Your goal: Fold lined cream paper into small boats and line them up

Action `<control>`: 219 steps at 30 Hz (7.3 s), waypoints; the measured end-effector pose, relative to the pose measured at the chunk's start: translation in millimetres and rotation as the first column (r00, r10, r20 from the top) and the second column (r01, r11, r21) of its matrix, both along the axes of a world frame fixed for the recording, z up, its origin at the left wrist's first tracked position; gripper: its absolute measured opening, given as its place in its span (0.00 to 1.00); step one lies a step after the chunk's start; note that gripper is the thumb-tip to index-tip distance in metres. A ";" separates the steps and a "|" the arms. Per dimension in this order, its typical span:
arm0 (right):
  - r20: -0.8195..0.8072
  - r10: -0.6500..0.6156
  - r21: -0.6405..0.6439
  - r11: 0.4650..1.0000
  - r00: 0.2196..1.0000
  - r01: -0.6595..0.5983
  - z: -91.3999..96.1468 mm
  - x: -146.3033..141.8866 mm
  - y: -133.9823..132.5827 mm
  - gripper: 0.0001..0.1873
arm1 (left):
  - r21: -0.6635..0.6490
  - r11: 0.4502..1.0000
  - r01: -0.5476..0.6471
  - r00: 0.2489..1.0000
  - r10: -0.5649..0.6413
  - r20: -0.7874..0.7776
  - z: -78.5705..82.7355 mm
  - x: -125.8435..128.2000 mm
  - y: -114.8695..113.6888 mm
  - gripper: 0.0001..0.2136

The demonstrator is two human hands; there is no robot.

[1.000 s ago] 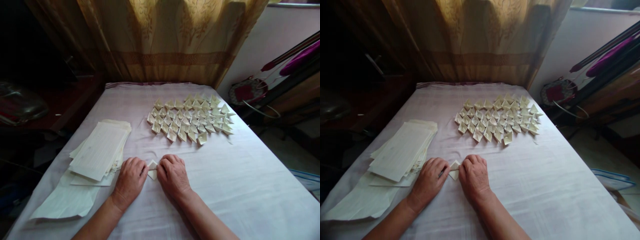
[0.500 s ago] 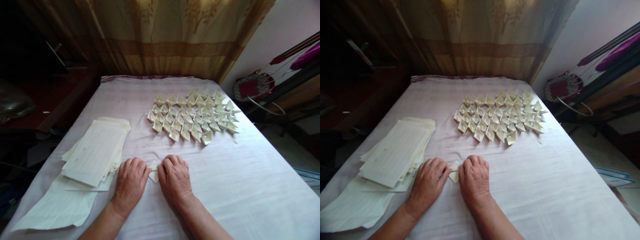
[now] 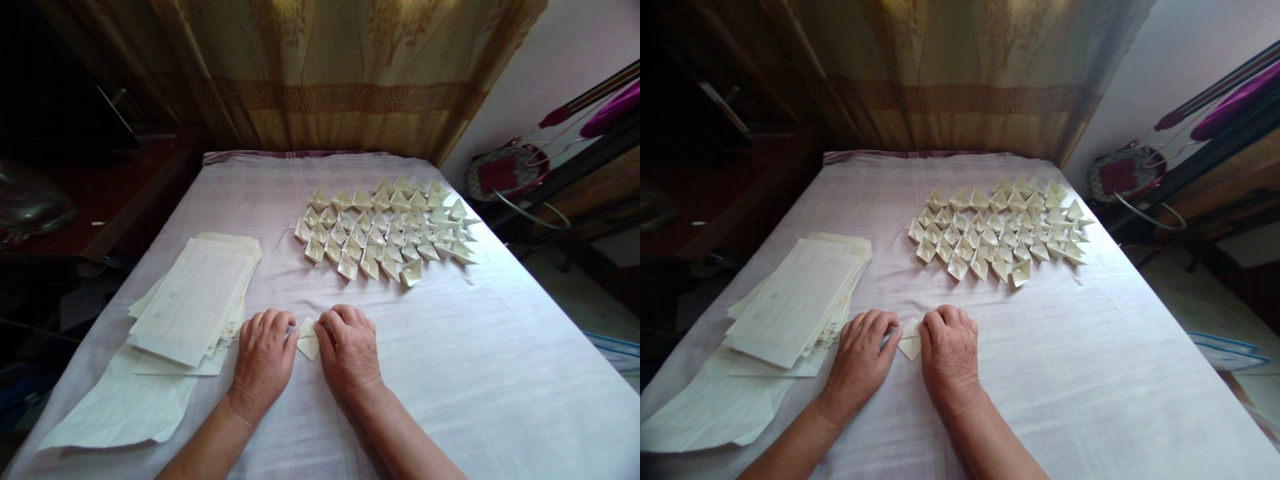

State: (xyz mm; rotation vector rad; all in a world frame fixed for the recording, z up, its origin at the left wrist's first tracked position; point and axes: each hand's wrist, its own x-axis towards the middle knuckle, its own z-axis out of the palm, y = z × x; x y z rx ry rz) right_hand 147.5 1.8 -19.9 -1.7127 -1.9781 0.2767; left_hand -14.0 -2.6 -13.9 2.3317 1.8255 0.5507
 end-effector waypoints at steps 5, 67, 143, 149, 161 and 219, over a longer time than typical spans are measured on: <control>0.004 -0.017 0.008 1.000 1.000 0.016 2.3 -0.6 -0.3 0.05 | -0.033 0.999 -0.003 0.999 0.005 0.041 0.2 -0.3 -0.2 0.02; -0.572 0.096 0.064 0.995 0.814 -0.073 -7.6 17.8 2.7 0.10 | -0.388 0.854 0.345 0.771 -0.023 0.636 22.4 13.5 44.0 0.07; -0.024 0.031 -0.024 0.999 0.999 -0.031 5.7 22.8 2.4 0.06 | -0.041 0.996 0.085 0.991 -0.080 0.110 1.5 17.8 2.2 0.08; 0.030 -0.013 -0.068 0.998 0.999 0.015 9.9 17.8 0.8 0.07 | -0.036 0.997 0.073 0.993 -0.070 0.095 0.7 18.8 1.8 0.08; -0.058 0.057 -0.173 0.983 0.997 -0.066 13.5 29.0 9.4 0.05 | -0.029 0.998 0.063 0.995 -0.061 0.074 1.0 20.0 3.2 0.08; -0.330 0.026 0.065 0.998 0.944 -0.005 -6.3 29.2 -5.7 0.10 | -0.142 0.984 0.106 0.991 -0.093 0.095 16.5 23.9 11.6 0.11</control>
